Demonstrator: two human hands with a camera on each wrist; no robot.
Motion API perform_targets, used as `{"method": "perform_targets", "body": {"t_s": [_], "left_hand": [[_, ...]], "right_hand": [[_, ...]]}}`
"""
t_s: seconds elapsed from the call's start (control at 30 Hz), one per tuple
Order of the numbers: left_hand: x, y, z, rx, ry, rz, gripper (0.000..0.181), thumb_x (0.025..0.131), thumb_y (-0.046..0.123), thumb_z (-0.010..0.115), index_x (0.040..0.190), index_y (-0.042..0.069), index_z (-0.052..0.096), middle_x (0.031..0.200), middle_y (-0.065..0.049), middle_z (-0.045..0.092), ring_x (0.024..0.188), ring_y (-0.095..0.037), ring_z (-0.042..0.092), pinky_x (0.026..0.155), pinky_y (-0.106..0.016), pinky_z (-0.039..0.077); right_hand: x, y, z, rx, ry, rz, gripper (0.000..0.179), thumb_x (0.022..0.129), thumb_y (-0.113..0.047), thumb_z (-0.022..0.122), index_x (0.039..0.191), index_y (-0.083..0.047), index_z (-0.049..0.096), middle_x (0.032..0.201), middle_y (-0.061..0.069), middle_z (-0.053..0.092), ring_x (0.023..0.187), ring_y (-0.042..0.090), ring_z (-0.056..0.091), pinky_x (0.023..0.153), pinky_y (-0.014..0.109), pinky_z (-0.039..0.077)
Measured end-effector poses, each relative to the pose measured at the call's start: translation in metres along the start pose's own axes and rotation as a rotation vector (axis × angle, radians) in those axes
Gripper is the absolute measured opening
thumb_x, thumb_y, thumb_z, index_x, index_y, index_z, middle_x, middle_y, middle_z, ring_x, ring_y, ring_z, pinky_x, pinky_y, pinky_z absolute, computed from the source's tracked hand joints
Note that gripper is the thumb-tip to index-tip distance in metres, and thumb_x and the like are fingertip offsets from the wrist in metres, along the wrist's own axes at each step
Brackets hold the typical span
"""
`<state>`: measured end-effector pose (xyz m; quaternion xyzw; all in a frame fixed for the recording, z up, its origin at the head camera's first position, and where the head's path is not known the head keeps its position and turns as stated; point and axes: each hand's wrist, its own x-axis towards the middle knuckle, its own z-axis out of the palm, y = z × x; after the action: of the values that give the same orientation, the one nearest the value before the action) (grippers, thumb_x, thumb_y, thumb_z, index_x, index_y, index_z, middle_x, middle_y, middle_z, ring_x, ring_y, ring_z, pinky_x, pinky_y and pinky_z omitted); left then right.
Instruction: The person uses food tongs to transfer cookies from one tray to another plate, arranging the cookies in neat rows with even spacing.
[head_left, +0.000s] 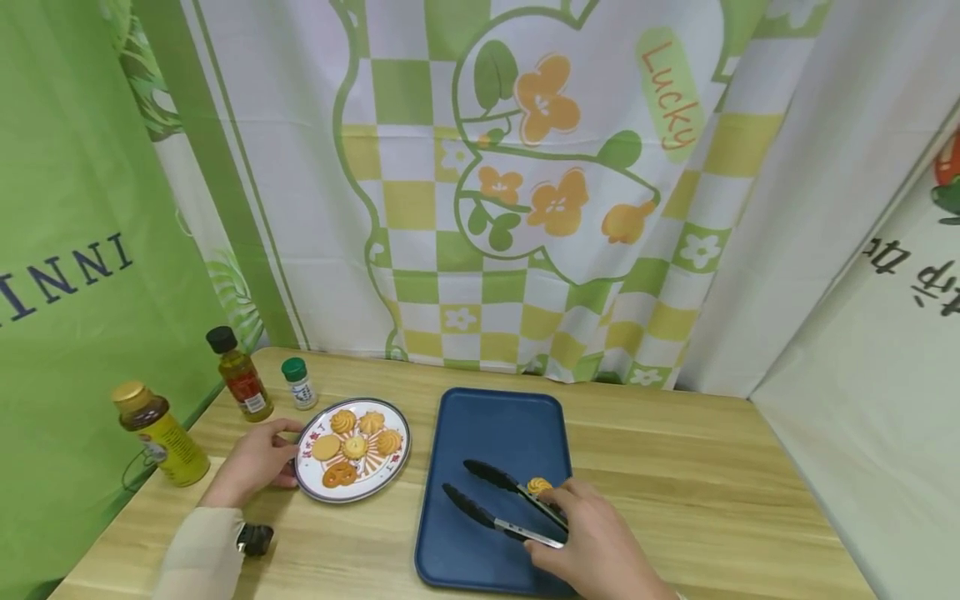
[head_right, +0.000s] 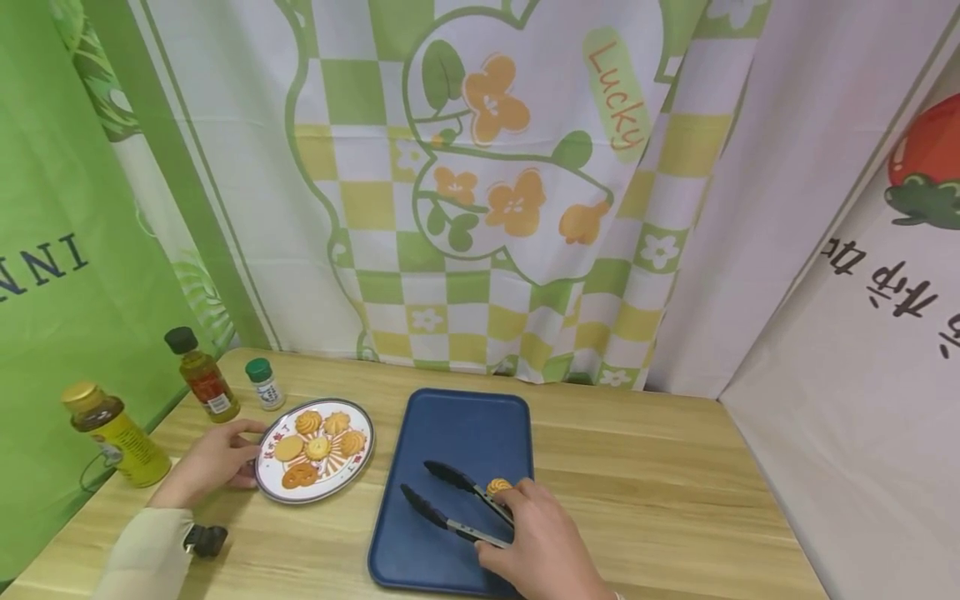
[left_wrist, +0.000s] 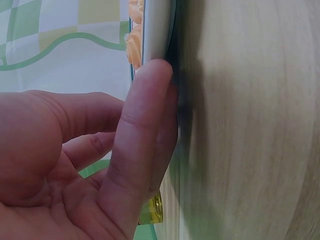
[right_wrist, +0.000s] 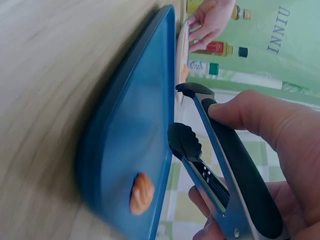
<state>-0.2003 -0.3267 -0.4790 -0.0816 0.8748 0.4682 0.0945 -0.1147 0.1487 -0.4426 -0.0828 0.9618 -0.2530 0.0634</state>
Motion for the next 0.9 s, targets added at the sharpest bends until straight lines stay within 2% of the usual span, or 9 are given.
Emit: {"method": "perform_targets", "body": {"t_s": [0.17, 0.3, 0.43, 0.67, 0.9], "left_hand": [[0.001, 0.002, -0.001, 0.004, 0.007, -0.001, 0.049, 0.112, -0.002, 0.054, 0.158, -0.014, 0.045, 0.117, -0.031, 0.064, 0.087, -0.023, 0.072, 0.070, -0.035, 0.073], [0.001, 0.003, -0.001, 0.004, 0.005, 0.000, 0.049, 0.111, -0.003, 0.055, 0.158, -0.014, 0.045, 0.118, -0.032, 0.065, 0.086, -0.023, 0.072, 0.069, -0.035, 0.072], [0.000, 0.001, -0.001, 0.005, 0.000, -0.011, 0.049, 0.112, -0.002, 0.054, 0.158, -0.013, 0.045, 0.116, -0.030, 0.065, 0.085, -0.023, 0.072, 0.069, -0.036, 0.072], [0.000, 0.000, 0.000, 0.002, 0.004, -0.014, 0.049, 0.112, -0.001, 0.053, 0.159, -0.013, 0.045, 0.115, -0.028, 0.065, 0.085, -0.022, 0.072, 0.069, -0.035, 0.072], [0.001, 0.001, -0.002, -0.002, 0.004, -0.010, 0.050, 0.112, -0.002, 0.053, 0.159, -0.013, 0.044, 0.117, -0.030, 0.064, 0.087, -0.023, 0.072, 0.070, -0.035, 0.073]], "right_hand": [[-0.002, 0.012, -0.005, -0.022, 0.044, 0.089, 0.060, 0.078, -0.045, 0.100, 0.125, -0.014, 0.081, 0.125, 0.008, 0.074, 0.112, 0.031, 0.073, 0.093, 0.058, 0.067], [-0.007, 0.025, -0.013, -0.059, 0.068, 0.119, 0.062, 0.078, -0.046, 0.100, 0.128, -0.014, 0.081, 0.127, 0.011, 0.075, 0.114, 0.035, 0.073, 0.095, 0.061, 0.066], [-0.013, 0.038, -0.020, -0.084, 0.098, 0.112, 0.063, 0.077, -0.045, 0.100, 0.128, -0.013, 0.081, 0.122, 0.008, 0.075, 0.110, 0.031, 0.072, 0.092, 0.058, 0.066], [-0.025, 0.056, -0.027, -0.134, 0.126, 0.088, 0.061, 0.074, -0.043, 0.100, 0.124, -0.013, 0.082, 0.115, 0.002, 0.074, 0.100, 0.021, 0.068, 0.082, 0.043, 0.062], [-0.030, 0.064, -0.033, -0.174, 0.112, 0.081, 0.062, 0.074, -0.043, 0.099, 0.124, -0.012, 0.081, 0.115, 0.004, 0.074, 0.103, 0.022, 0.067, 0.083, 0.044, 0.062]]}}
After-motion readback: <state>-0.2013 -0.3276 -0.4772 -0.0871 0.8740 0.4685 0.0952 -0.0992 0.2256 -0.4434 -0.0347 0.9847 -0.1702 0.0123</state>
